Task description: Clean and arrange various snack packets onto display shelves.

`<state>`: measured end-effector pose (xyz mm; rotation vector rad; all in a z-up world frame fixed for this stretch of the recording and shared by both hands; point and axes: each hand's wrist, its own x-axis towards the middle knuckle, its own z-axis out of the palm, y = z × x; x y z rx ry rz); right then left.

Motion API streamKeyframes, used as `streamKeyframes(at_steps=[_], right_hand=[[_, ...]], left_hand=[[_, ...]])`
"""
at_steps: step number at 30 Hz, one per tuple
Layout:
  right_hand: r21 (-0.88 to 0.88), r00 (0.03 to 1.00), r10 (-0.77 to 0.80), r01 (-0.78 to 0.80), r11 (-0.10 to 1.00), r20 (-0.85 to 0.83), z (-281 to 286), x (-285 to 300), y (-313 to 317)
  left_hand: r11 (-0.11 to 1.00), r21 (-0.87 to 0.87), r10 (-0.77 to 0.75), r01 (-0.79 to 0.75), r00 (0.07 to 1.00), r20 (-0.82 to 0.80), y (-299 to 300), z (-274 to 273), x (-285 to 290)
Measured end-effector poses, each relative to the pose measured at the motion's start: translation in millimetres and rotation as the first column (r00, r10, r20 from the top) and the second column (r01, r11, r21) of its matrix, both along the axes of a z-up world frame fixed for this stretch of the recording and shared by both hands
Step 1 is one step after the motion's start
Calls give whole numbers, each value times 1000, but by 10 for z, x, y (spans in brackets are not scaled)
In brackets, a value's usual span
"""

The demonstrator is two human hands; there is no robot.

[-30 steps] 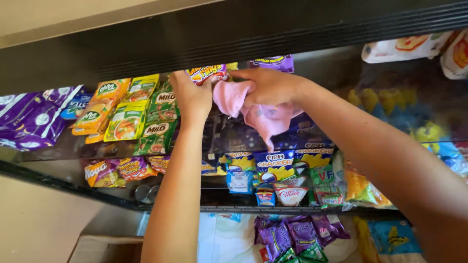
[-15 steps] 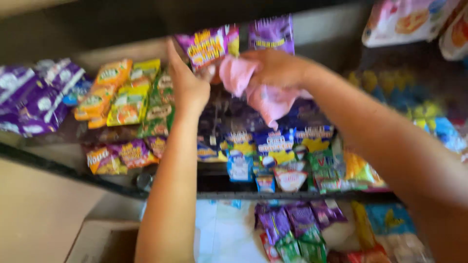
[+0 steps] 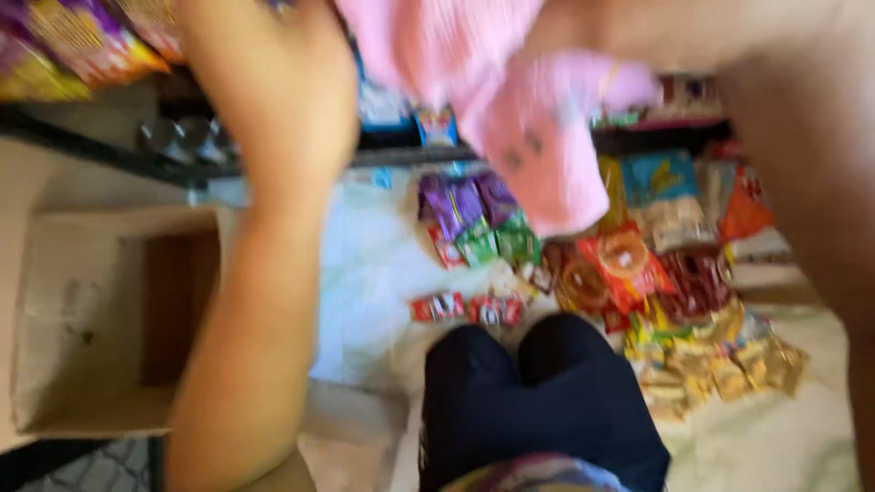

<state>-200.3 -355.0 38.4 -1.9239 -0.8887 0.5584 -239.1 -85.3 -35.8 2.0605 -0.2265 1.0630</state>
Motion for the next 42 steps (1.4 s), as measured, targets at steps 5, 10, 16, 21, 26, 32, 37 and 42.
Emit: streamKeyframes(at_steps=[5, 10, 16, 21, 26, 32, 37, 42], right_hand=[[32, 974, -20, 28, 999, -225, -1534, -251, -14], [-305, 836, -475, 393, 868, -275, -3594, -36, 43], [-263, 659, -714, 664, 700, -236, -5710, -95, 186], [-296, 718, -678, 620, 726, -158, -5537, -222, 349], [-194, 759, -647, 625, 756, -75, -5040, -200, 270], [-117, 836, -517, 541, 833, 184, -4461, -518, 466], [-124, 274, -184, 811, 572, 944, -4048, -476, 482], [115, 623, -565, 720, 684, -541, -3551, -633, -14]], left_hand=[[905, -408, -202, 120, 966, -163, -496, -1768, -556], [826, -507, -205, -247, 707, -677, -433, -4173, -665], [905, -222, -40, -364, 447, -894, -490, -5387, -629], [904, -258, -56, -341, 504, -862, -649, -5055, -148], [847, -332, -215, -415, 303, -928, -715, -5189, -65], [412, -835, -599, -364, 583, -549, -750, -4233, -257], [146, -934, -785, -328, 536, -310, -915, -3457, -807], [72, -989, -859, -126, 496, -126, -997, -2416, -1639]])
